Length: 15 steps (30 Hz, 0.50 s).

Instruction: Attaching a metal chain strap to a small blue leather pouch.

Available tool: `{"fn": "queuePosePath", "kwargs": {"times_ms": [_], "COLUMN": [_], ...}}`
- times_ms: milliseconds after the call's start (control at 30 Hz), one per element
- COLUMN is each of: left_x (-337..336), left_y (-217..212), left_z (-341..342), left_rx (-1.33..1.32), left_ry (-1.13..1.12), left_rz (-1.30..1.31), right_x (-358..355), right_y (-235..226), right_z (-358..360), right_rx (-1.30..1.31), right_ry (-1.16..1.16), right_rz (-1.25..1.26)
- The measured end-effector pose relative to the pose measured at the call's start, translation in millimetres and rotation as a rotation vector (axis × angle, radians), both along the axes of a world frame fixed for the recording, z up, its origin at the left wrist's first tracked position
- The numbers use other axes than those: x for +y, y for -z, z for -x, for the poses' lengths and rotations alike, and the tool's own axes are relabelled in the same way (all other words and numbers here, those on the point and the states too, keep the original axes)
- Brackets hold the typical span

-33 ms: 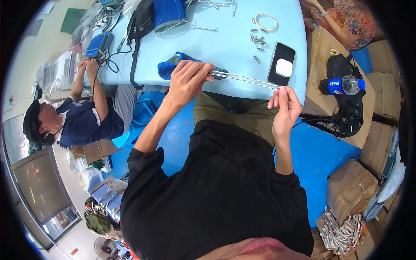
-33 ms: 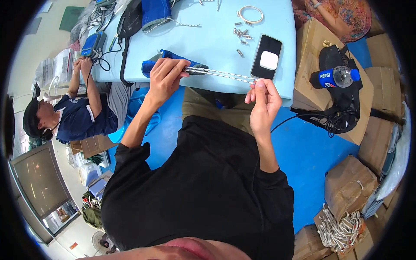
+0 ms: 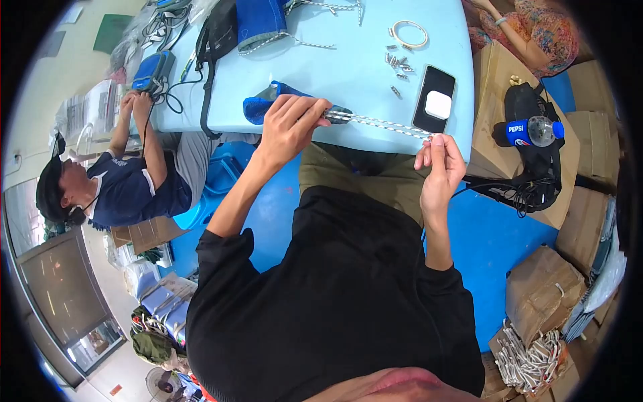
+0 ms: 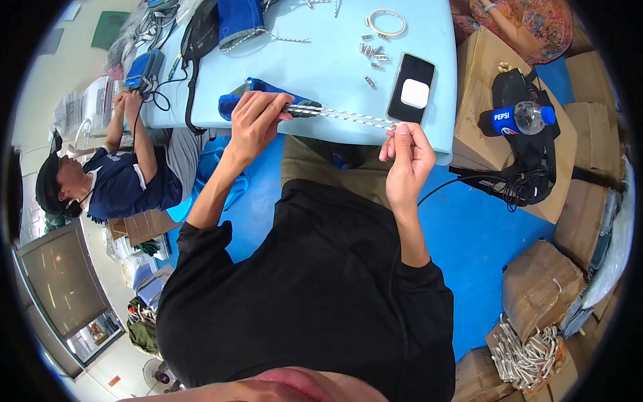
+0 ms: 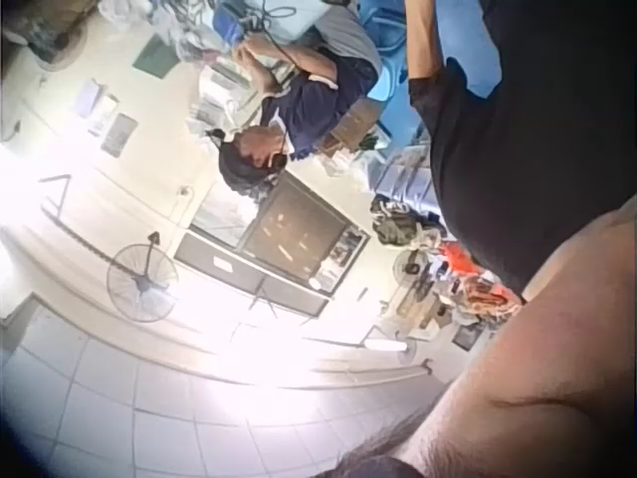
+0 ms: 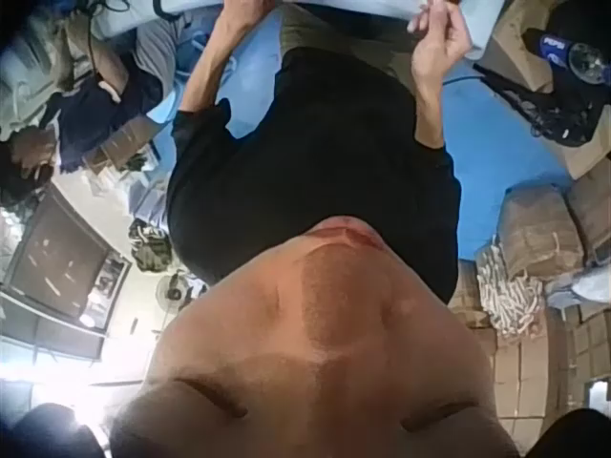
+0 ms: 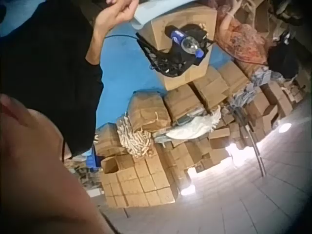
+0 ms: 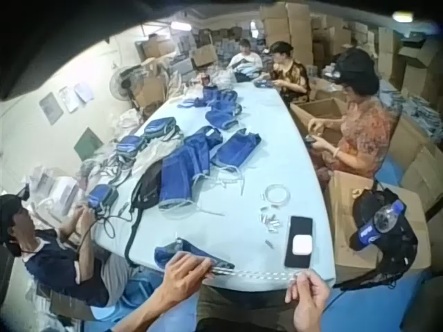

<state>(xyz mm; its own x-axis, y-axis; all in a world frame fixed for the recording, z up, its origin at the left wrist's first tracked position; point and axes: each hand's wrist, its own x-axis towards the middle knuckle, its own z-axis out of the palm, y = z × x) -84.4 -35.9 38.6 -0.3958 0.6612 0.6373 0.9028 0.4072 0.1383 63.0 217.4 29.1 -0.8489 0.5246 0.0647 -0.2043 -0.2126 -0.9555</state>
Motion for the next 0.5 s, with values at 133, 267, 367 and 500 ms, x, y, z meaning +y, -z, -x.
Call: {"fn": "queuePosePath", "kwargs": {"times_ms": [133,267,367,500], "left_x": [-2,-4,-8,-10], "left_y": [-2,-9,-15,-20], "left_z": [2,3,2,-1], "left_rx": [0.047,0.03,0.025,0.005], "left_ry": [0.013,-0.003,0.001,-0.05], "left_rz": [0.016,0.039,0.028,0.008], "right_x": [-1,-2,0,-2], "right_y": [-4,-3,-5,-6], "right_z": [-1,-2,-6,-8], "right_rx": [-0.001,0.001,-0.034,0.019], "right_ry": [0.082,0.122,0.123,0.122], "right_rz": [-0.025,-0.173,-0.158,-0.172]}}
